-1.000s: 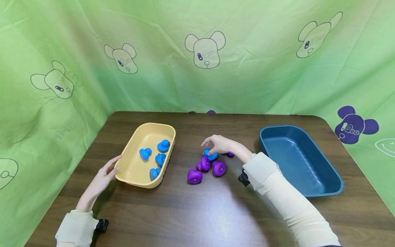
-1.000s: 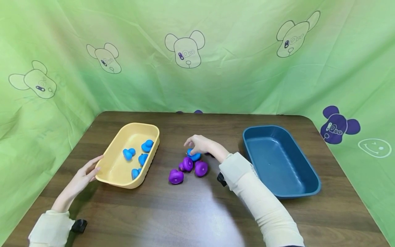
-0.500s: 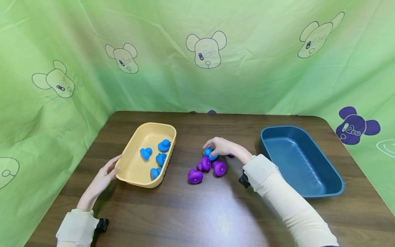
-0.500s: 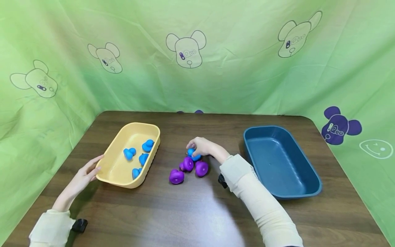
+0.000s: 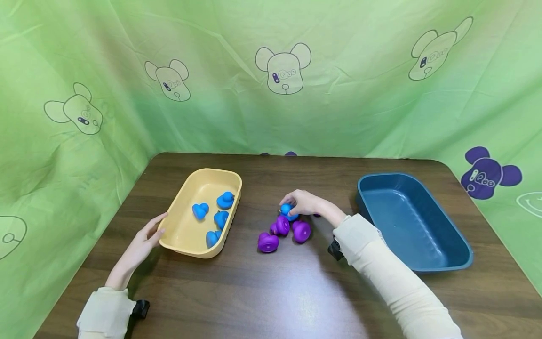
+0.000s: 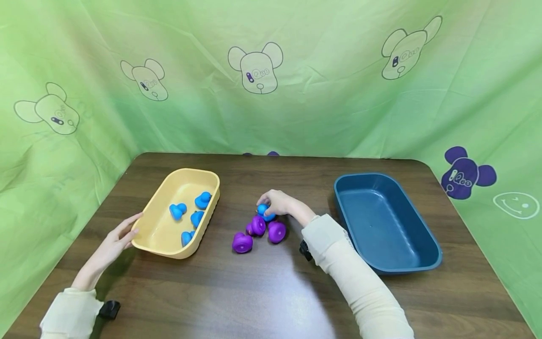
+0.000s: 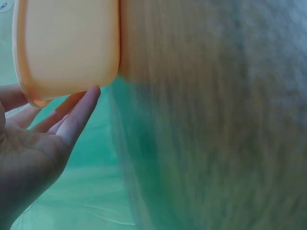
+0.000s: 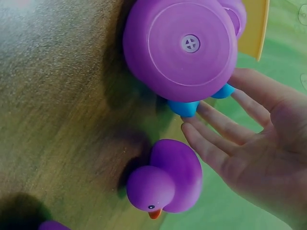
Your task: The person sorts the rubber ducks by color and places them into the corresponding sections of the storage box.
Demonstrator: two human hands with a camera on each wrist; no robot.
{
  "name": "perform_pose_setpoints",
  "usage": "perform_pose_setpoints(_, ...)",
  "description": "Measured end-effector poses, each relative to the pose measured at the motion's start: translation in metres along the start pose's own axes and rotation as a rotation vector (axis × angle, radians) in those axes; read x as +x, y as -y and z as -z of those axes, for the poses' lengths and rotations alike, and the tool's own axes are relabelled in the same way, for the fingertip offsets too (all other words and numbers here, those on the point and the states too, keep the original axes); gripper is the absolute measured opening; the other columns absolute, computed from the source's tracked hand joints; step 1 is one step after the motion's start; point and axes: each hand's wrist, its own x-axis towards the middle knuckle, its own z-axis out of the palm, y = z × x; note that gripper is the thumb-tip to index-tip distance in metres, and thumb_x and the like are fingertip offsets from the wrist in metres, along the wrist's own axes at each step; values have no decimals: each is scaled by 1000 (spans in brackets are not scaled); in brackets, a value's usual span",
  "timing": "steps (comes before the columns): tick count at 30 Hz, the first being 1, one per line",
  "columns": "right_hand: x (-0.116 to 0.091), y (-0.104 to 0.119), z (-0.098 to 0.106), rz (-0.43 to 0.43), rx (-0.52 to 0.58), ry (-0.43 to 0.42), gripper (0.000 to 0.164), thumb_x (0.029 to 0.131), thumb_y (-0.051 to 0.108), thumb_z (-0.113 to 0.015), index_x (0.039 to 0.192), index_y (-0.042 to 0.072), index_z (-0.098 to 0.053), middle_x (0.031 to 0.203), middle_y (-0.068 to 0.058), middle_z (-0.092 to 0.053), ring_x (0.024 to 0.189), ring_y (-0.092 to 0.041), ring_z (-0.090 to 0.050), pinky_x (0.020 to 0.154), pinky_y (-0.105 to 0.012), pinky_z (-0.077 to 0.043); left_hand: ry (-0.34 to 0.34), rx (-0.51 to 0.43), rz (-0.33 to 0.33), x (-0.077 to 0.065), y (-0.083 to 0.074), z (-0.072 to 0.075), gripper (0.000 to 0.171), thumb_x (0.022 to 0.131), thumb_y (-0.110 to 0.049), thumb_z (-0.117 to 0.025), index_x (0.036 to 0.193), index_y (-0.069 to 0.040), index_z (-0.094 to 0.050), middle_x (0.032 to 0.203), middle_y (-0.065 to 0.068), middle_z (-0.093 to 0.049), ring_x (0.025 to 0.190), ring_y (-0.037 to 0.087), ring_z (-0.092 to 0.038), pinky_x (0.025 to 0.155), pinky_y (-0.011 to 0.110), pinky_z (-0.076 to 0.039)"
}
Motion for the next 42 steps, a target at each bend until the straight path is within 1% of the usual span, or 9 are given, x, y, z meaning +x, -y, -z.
perform_pose_setpoints(5,0,-1,-2,6,-8,-14,37,73,1,-63,109,-6,-58,108,-17,-60,96,-28,-57,81,-33,-45,4,-5,7,0,-1,0,45,95,-11,-38,135,5,-25,114,36,-44,87,6,-55,69,21,-47)
perform_pose_setpoints(10,0,-2,-3,18,-22,-29,36,73,1,-64,108,-6,-58,105,-16,-61,94,-27,-57,80,-33,-45,-2,0,10,-1,-3,-1,45,95,-9,-38,135,5,-25,110,35,-47,85,6,-55,68,21,-47)
perform_pose_setpoints(17,-1,-3,-3,40,-22,-56,34,70,0,-64,104,-5,-61,100,-14,-63,89,-24,-58,77,-31,-46,-7,-2,15,0,-3,-1,45,94,-8,-39,135,5,-25,109,34,-48,83,6,-55,67,21,-47)
perform_pose_setpoints(22,0,-2,0,45,-22,-73,33,71,1,-64,104,-4,-61,100,-14,-63,90,-25,-58,78,-32,-46,-8,10,11,0,-2,-1,44,95,-9,-39,135,5,-26,107,33,-49,83,7,-55,67,22,-47)
perform_pose_setpoints(33,-1,2,3,82,-14,-130,32,71,1,-64,102,-5,-61,99,-15,-63,90,-27,-58,80,-35,-45,-7,-11,5,-1,-4,-2,44,95,-8,-38,134,6,-25,109,35,-47,85,7,-55,68,21,-47)
perform_pose_setpoints(42,1,8,3,97,5,-151,32,71,1,-64,102,-5,-61,99,-15,-63,91,-27,-58,80,-35,-45,-4,12,-13,0,0,-1,45,95,-12,-38,134,6,-25,113,36,-45,85,4,-55,68,20,-46)
